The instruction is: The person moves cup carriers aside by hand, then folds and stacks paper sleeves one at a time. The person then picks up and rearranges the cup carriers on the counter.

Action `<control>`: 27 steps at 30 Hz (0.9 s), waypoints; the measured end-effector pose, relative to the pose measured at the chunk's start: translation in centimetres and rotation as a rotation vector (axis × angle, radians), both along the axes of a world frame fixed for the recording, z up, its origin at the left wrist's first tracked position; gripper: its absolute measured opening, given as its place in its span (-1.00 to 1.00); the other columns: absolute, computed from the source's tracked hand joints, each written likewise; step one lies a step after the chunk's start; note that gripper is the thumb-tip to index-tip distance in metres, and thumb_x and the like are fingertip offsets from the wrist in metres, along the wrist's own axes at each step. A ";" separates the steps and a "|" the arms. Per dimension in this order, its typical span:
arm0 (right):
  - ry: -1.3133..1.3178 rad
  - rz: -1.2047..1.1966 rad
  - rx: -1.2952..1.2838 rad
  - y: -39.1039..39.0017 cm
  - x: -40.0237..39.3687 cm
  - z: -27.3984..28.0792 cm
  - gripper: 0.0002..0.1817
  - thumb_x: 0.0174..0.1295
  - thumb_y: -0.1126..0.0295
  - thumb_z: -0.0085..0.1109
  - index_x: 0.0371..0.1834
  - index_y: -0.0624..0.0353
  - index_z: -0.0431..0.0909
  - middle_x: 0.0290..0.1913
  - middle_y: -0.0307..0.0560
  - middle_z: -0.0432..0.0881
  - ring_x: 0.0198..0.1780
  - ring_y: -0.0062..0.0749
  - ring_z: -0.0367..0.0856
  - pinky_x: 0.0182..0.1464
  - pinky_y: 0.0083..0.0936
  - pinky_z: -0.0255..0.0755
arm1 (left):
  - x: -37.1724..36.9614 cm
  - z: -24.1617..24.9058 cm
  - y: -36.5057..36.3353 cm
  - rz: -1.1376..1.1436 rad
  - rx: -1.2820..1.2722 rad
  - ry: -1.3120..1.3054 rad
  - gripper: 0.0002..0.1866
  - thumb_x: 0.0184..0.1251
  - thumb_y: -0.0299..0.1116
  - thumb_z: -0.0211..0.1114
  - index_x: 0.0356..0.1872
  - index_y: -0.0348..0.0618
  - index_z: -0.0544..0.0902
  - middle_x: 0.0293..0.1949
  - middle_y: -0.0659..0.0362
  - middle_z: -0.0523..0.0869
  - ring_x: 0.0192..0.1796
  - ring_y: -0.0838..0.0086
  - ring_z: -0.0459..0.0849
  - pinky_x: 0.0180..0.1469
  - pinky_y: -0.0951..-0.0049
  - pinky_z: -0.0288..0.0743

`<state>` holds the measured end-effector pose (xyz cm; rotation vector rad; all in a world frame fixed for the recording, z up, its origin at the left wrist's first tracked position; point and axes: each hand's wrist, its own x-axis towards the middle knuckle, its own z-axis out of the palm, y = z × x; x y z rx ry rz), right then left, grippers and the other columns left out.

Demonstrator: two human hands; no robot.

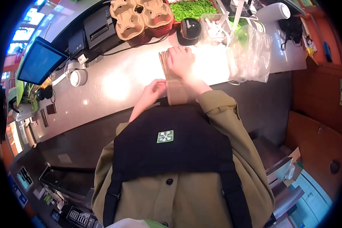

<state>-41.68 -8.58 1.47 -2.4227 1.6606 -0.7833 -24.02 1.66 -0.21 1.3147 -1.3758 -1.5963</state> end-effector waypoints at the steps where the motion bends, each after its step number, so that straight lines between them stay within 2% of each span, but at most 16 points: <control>1: 0.028 -0.016 -0.002 -0.3 0.1 0.1 -0.77 0.13 0.44 0.05 -0.15 0.16 0.56 -0.14 -0.09 0.62 0.00 -0.23 0.55 0.16 -0.15 0.24 | -0.1 1.0 1.0 -0.054 -0.015 -0.018 -0.64 0.26 -0.31 0.37 0.02 -0.26 0.57 -0.23 0.12 0.72 -0.18 0.50 0.64 -0.09 0.43 0.52; 4: 0.030 -0.084 -0.164 -0.7 0.2 0.3 -0.78 0.15 0.40 0.08 -0.13 0.14 0.56 -0.05 -0.10 0.59 0.09 -0.25 0.50 0.20 -0.09 0.20 | -0.8 1.2 2.3 -0.133 -0.054 -0.095 -0.63 0.20 -0.32 0.41 -0.04 -0.32 0.58 -0.25 0.04 0.73 -0.17 0.43 0.68 -0.10 0.38 0.53; 5: 0.027 -0.096 -0.136 -0.4 -0.2 -0.5 -0.64 0.14 0.33 0.14 0.03 0.14 0.52 0.14 -0.06 0.48 0.21 -0.16 0.39 0.25 -0.02 0.16 | -0.9 1.1 2.2 -0.178 -0.026 -0.145 -0.64 0.20 -0.33 0.41 -0.06 -0.33 0.59 -0.26 0.02 0.74 -0.17 0.42 0.69 -0.11 0.37 0.54; 6: -0.060 -0.035 -0.098 0.6 -0.5 -0.1 -0.55 0.11 0.28 0.19 0.10 0.12 0.48 0.20 -0.04 0.44 0.25 -0.12 0.35 0.27 0.02 0.14 | -0.9 1.2 2.2 -0.223 0.001 -0.195 -0.65 0.21 -0.33 0.40 -0.08 -0.35 0.59 -0.27 0.00 0.74 -0.18 0.42 0.69 -0.13 0.36 0.54; 8: -0.229 0.093 -0.023 4.7 -1.4 1.6 -0.36 0.06 0.16 0.29 0.26 0.07 0.39 0.31 -0.01 0.34 0.33 -0.05 0.27 0.30 0.10 0.11 | -0.8 1.0 2.5 -0.194 0.000 -0.130 -0.68 0.21 -0.34 0.39 -0.13 -0.37 0.60 -0.32 -0.01 0.72 -0.23 0.42 0.69 -0.17 0.38 0.54; 11: 0.029 0.278 0.255 10.3 -2.8 4.2 -0.05 -0.15 -0.02 0.45 0.38 -0.03 0.27 0.43 -0.04 0.21 0.42 0.01 0.15 0.33 0.16 0.08 | -0.8 0.3 2.4 -0.165 0.062 -0.056 -0.73 0.24 -0.36 0.37 -0.17 -0.39 0.61 -0.35 0.01 0.72 -0.29 0.45 0.69 -0.22 0.42 0.54; 15: 0.135 0.289 0.288 10.6 -3.0 2.8 0.10 -0.35 0.01 0.58 0.41 -0.08 0.24 0.40 -0.05 0.27 0.40 0.15 0.18 0.32 0.23 0.13 | -0.7 1.5 2.6 -0.122 0.114 0.104 -0.81 0.30 -0.42 0.30 -0.20 -0.38 0.61 -0.31 0.05 0.73 -0.29 0.48 0.69 -0.24 0.46 0.55; 18: 0.134 0.308 0.258 10.5 -3.3 2.0 0.08 -0.35 -0.02 0.56 0.39 -0.07 0.27 0.39 -0.11 0.30 0.40 0.01 0.19 0.29 0.13 0.14 | 0.5 0.5 2.3 -0.187 0.198 0.003 -0.85 0.33 -0.47 0.25 -0.19 -0.37 0.62 -0.24 0.07 0.74 -0.24 0.47 0.70 -0.17 0.46 0.56; 21: 0.108 0.341 0.243 10.3 -3.8 1.7 0.09 -0.35 -0.01 0.56 0.40 -0.06 0.26 0.36 -0.10 0.33 0.39 0.01 0.20 0.28 0.10 0.15 | 1.5 0.0 1.9 -0.024 0.104 0.160 -0.83 0.33 -0.48 0.24 -0.16 -0.37 0.63 -0.21 0.07 0.74 -0.18 0.46 0.70 -0.08 0.46 0.55; 24: 0.106 0.336 0.240 10.2 -3.7 1.9 0.09 -0.36 0.01 0.56 0.41 -0.05 0.26 0.36 -0.08 0.33 0.39 0.03 0.20 0.29 0.07 0.14 | 0.8 1.5 2.3 -0.125 -0.048 -0.043 -0.80 0.30 -0.46 0.27 -0.13 -0.35 0.65 -0.21 0.07 0.74 -0.13 0.43 0.70 -0.01 0.45 0.53; 27: 0.093 0.285 0.212 10.1 -3.0 1.6 0.08 -0.35 0.04 0.55 0.40 -0.04 0.28 0.36 -0.07 0.33 0.38 0.05 0.20 0.30 0.05 0.13 | -0.5 0.4 3.3 -0.085 -0.113 -0.045 -0.80 0.25 -0.45 0.32 -0.17 -0.36 0.65 -0.27 0.04 0.72 -0.21 0.39 0.67 -0.09 0.43 0.51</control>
